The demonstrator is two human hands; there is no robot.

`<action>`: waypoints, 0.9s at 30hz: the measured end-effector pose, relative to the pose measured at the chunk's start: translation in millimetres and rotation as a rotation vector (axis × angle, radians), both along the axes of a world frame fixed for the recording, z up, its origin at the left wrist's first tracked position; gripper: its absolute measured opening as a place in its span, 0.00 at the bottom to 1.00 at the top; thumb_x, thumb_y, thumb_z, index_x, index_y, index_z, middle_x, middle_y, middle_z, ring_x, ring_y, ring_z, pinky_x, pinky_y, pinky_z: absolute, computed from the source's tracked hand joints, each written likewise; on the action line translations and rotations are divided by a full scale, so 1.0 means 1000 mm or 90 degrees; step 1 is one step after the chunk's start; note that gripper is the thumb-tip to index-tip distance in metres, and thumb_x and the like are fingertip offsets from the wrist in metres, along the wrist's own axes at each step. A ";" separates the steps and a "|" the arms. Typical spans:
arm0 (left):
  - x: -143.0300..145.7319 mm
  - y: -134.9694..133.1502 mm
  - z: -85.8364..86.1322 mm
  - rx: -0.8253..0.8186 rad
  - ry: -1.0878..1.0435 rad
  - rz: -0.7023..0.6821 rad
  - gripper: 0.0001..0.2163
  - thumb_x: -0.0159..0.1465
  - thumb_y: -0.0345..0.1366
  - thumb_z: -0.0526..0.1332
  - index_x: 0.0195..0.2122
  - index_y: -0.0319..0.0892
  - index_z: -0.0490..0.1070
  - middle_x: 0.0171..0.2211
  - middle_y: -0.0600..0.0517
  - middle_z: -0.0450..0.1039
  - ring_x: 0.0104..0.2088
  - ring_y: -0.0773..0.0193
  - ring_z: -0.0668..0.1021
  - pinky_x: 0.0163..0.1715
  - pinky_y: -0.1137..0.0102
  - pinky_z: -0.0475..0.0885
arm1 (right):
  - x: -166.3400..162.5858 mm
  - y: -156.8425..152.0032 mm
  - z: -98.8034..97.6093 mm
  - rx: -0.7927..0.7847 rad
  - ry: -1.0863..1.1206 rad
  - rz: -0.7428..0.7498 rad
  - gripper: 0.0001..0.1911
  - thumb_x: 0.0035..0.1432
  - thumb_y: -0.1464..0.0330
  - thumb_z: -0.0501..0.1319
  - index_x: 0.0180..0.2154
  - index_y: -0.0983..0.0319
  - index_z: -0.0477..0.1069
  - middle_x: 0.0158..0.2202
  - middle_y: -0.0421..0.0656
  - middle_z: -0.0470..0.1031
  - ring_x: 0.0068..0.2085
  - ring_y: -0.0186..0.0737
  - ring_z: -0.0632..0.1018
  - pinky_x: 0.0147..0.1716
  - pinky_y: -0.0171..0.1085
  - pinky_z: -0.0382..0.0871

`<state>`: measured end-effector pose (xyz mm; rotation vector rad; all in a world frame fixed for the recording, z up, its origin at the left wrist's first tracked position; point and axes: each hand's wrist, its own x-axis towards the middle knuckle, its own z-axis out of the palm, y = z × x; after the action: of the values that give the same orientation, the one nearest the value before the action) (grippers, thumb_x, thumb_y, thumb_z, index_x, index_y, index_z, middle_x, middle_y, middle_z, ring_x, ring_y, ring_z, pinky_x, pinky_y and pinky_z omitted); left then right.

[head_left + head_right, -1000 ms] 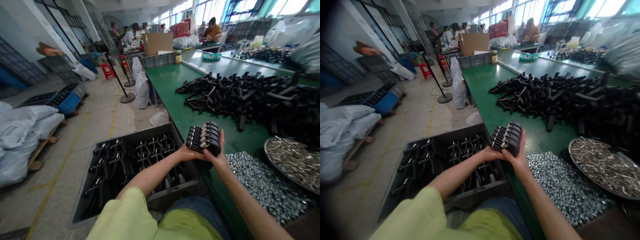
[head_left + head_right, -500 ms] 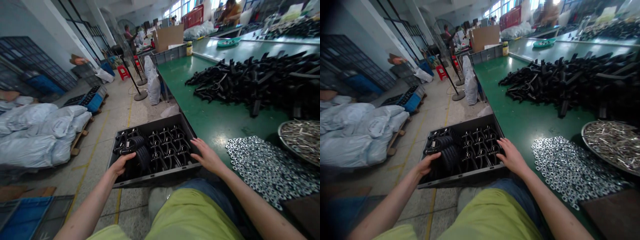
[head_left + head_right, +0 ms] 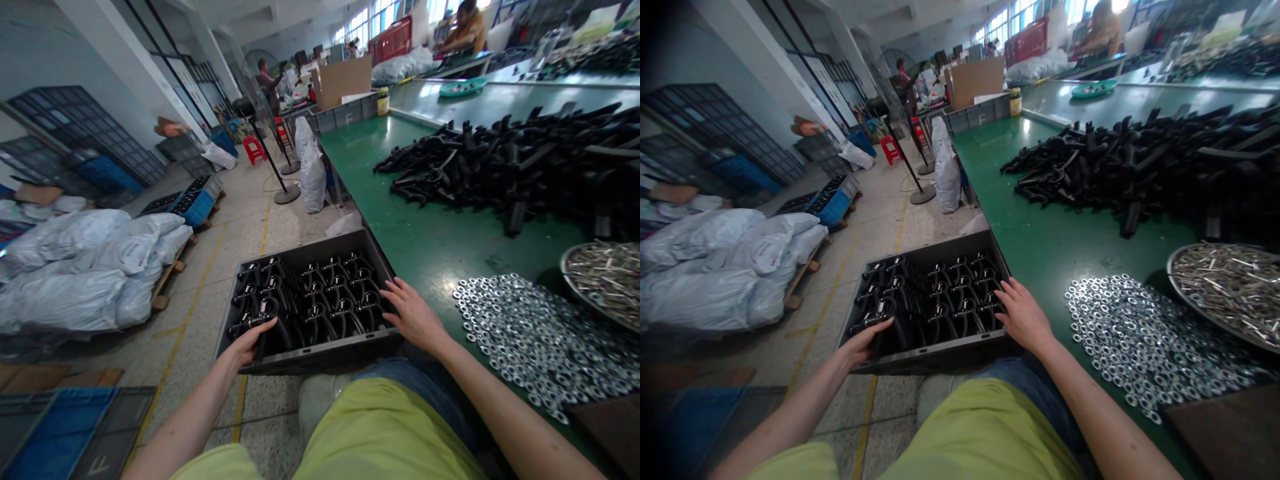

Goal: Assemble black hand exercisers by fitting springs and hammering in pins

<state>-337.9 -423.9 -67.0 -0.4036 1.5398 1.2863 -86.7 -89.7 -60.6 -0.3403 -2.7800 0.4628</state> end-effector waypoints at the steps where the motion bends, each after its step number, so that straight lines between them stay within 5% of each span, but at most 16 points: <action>1: -0.003 -0.003 -0.001 0.004 -0.002 -0.004 0.20 0.52 0.46 0.67 0.39 0.35 0.74 0.39 0.40 0.79 0.44 0.50 0.79 0.47 0.60 0.73 | 0.000 0.000 0.000 0.005 0.002 0.000 0.22 0.54 0.71 0.59 0.52 0.67 0.68 0.58 0.55 0.64 0.63 0.53 0.57 0.58 0.52 0.58; 5: -0.011 -0.006 -0.011 -0.001 0.005 -0.036 0.26 0.53 0.55 0.62 0.41 0.36 0.74 0.41 0.40 0.78 0.47 0.50 0.77 0.48 0.60 0.72 | 0.001 -0.001 -0.002 0.020 0.007 0.004 0.22 0.54 0.71 0.59 0.52 0.67 0.69 0.58 0.54 0.65 0.63 0.53 0.57 0.58 0.52 0.58; 13: -0.002 0.015 -0.034 -0.129 0.101 -0.160 0.26 0.55 0.58 0.57 0.39 0.38 0.74 0.42 0.39 0.77 0.47 0.51 0.77 0.47 0.60 0.71 | 0.002 -0.003 -0.006 0.040 0.006 -0.001 0.22 0.53 0.72 0.60 0.51 0.68 0.69 0.58 0.54 0.66 0.63 0.53 0.57 0.59 0.51 0.56; 16: -0.009 0.011 -0.019 -0.238 0.212 -0.198 0.25 0.55 0.58 0.56 0.39 0.40 0.72 0.43 0.40 0.76 0.51 0.50 0.74 0.48 0.58 0.69 | 0.002 -0.004 -0.005 0.025 0.022 -0.005 0.22 0.53 0.73 0.60 0.51 0.66 0.69 0.57 0.53 0.66 0.63 0.51 0.57 0.59 0.51 0.56; 20: -0.023 0.021 0.014 -0.358 0.397 -0.260 0.24 0.51 0.55 0.61 0.36 0.36 0.72 0.44 0.32 0.73 0.57 0.34 0.65 0.52 0.47 0.62 | 0.005 -0.008 0.000 0.012 0.008 -0.025 0.22 0.52 0.74 0.59 0.51 0.65 0.70 0.58 0.52 0.66 0.63 0.52 0.57 0.60 0.53 0.55; 22: -0.019 0.036 0.015 -0.431 0.586 -0.332 0.27 0.54 0.56 0.55 0.39 0.34 0.73 0.48 0.29 0.70 0.58 0.32 0.63 0.53 0.44 0.58 | 0.006 -0.011 0.002 0.000 -0.011 -0.038 0.23 0.51 0.74 0.60 0.51 0.64 0.70 0.58 0.51 0.65 0.63 0.52 0.57 0.60 0.53 0.53; 25: -0.001 0.057 -0.015 -0.541 0.882 -0.401 0.29 0.56 0.51 0.54 0.56 0.40 0.65 0.62 0.36 0.55 0.64 0.39 0.53 0.56 0.42 0.51 | 0.007 -0.014 0.003 -0.040 -0.028 -0.058 0.24 0.51 0.73 0.61 0.51 0.63 0.70 0.59 0.49 0.64 0.64 0.51 0.56 0.62 0.52 0.50; 27: 0.007 0.061 -0.045 -0.553 0.937 -0.495 0.31 0.51 0.41 0.60 0.59 0.47 0.62 0.66 0.41 0.47 0.65 0.41 0.49 0.57 0.43 0.50 | 0.008 -0.013 0.004 -0.075 -0.034 -0.062 0.24 0.50 0.72 0.62 0.51 0.62 0.70 0.59 0.48 0.64 0.64 0.50 0.56 0.62 0.51 0.48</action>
<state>-330.7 -362.5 -112.0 0.8080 2.9989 0.0306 -79.1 -103.0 -56.5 -0.5196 -2.7778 0.6041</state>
